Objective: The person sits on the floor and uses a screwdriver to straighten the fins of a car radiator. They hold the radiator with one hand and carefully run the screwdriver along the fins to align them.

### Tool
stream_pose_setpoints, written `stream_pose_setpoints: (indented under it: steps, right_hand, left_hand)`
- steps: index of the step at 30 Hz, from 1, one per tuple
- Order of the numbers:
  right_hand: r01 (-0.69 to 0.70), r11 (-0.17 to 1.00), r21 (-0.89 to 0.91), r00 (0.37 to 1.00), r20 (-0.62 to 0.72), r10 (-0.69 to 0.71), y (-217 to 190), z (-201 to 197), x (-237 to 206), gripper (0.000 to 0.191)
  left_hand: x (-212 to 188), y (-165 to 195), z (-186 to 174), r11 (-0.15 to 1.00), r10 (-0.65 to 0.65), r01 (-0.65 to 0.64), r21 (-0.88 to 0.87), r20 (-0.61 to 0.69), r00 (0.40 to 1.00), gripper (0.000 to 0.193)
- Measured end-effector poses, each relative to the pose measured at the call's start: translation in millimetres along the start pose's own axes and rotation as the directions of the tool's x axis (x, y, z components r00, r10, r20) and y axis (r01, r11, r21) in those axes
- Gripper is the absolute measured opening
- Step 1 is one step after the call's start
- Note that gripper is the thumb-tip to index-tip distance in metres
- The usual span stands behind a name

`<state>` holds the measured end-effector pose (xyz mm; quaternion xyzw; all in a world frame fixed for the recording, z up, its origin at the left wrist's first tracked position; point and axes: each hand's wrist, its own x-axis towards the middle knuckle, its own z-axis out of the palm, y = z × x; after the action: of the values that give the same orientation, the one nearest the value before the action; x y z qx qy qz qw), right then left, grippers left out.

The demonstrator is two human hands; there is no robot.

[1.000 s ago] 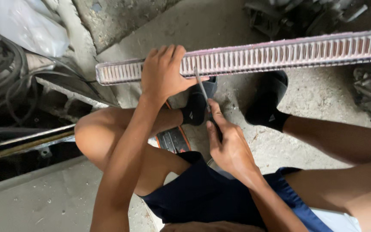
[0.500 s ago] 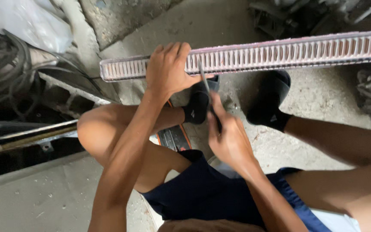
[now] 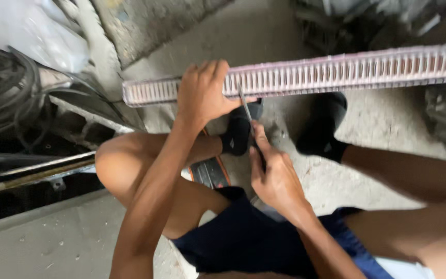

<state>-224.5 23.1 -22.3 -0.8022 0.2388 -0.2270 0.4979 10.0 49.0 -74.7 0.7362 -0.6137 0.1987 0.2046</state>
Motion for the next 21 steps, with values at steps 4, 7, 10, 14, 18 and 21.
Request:
stream_pose_setpoints:
  steps: [4, 7, 10, 14, 18, 21]
  right_hand:
    - [-0.153, 0.987, -0.042, 0.987, 0.045, 0.155, 0, -1, -6, 0.055]
    - [-0.17, 0.984, -0.051, 0.984, 0.035, 0.172, 2, -2, -10, 0.054]
    - [-0.12, 0.993, -0.007, 0.992, 0.04, 0.121, 3, -1, -13, 0.053]
    - [-0.065, 0.998, 0.002, 0.997, 0.031, 0.065, 2, 4, -15, 0.053]
    - [-0.133, 0.991, 0.012, 0.99, 0.054, 0.132, 1, 6, -16, 0.052]
    - [-0.204, 0.979, 0.0, 0.977, 0.064, 0.203, 0, 4, -16, 0.053]
  left_hand:
    - [1, 2, -2, 0.999, -0.012, 0.011, 0.037, 0.011, 1.0, 0.079]
    - [2, 3, -3, 0.999, -0.045, 0.045, 0.006, 0.09, 0.995, 0.079]
    - [2, 2, -2, 0.998, -0.063, 0.062, 0.019, 0.076, 0.995, 0.08]
    - [-1, 0, -1, 0.999, -0.025, 0.024, 0.022, 0.036, 0.999, 0.079]
    - [-3, 0, 1, 1.0, -0.002, 0.002, 0.026, 0.015, 1.0, 0.077]
    - [-2, 0, 2, 0.999, -0.025, 0.024, 0.026, 0.044, 0.999, 0.078]
